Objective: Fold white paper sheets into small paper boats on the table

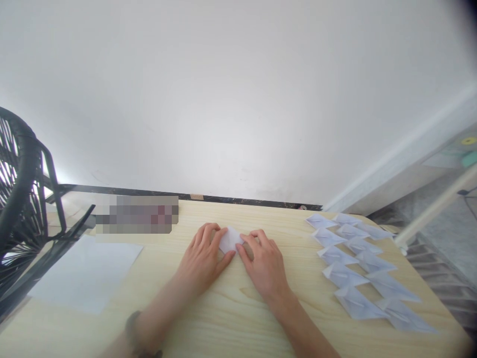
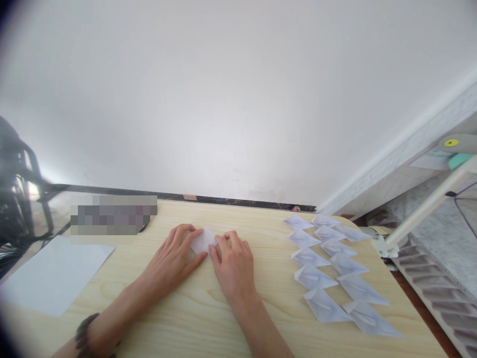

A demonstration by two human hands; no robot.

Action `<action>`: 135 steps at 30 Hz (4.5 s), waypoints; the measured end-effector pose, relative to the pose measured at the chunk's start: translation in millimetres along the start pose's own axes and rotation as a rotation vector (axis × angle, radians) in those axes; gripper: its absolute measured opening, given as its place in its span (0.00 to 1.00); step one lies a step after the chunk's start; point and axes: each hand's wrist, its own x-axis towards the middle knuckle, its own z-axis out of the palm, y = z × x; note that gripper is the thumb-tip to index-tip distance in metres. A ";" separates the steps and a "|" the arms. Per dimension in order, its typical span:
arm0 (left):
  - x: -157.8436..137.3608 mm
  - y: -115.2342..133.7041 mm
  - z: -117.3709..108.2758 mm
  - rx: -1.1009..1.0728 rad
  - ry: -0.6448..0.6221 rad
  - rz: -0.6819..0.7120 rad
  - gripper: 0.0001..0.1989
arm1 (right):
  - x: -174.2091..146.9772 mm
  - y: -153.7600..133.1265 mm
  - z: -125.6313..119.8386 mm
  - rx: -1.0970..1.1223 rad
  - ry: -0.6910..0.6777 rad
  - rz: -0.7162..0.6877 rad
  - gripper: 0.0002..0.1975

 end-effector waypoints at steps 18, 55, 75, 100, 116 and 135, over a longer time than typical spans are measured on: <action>2.1 -5.9 -1.9 0.010 0.010 0.009 0.18 | -0.1 0.8 0.8 0.002 -0.041 0.040 0.09; 1.5 -7.3 -8.3 -0.071 -0.021 0.118 0.16 | -2.1 9.6 -2.6 0.210 -0.044 -0.060 0.13; 3.3 -7.8 -12.6 -0.879 -0.158 -0.054 0.14 | -2.1 9.9 -10.3 0.595 0.166 -0.079 0.10; 5.5 -15.2 -16.6 -1.011 -0.216 -0.085 0.12 | 0.8 12.8 -12.7 0.868 -0.056 -0.018 0.07; 5.6 -19.9 -13.6 -1.164 -0.209 -0.352 0.13 | 0.8 9.1 -18.8 0.864 -0.008 0.132 0.07; 4.4 -14.1 -15.0 -1.245 -0.240 -0.351 0.07 | 0.4 8.2 -13.5 0.840 -0.110 0.089 0.08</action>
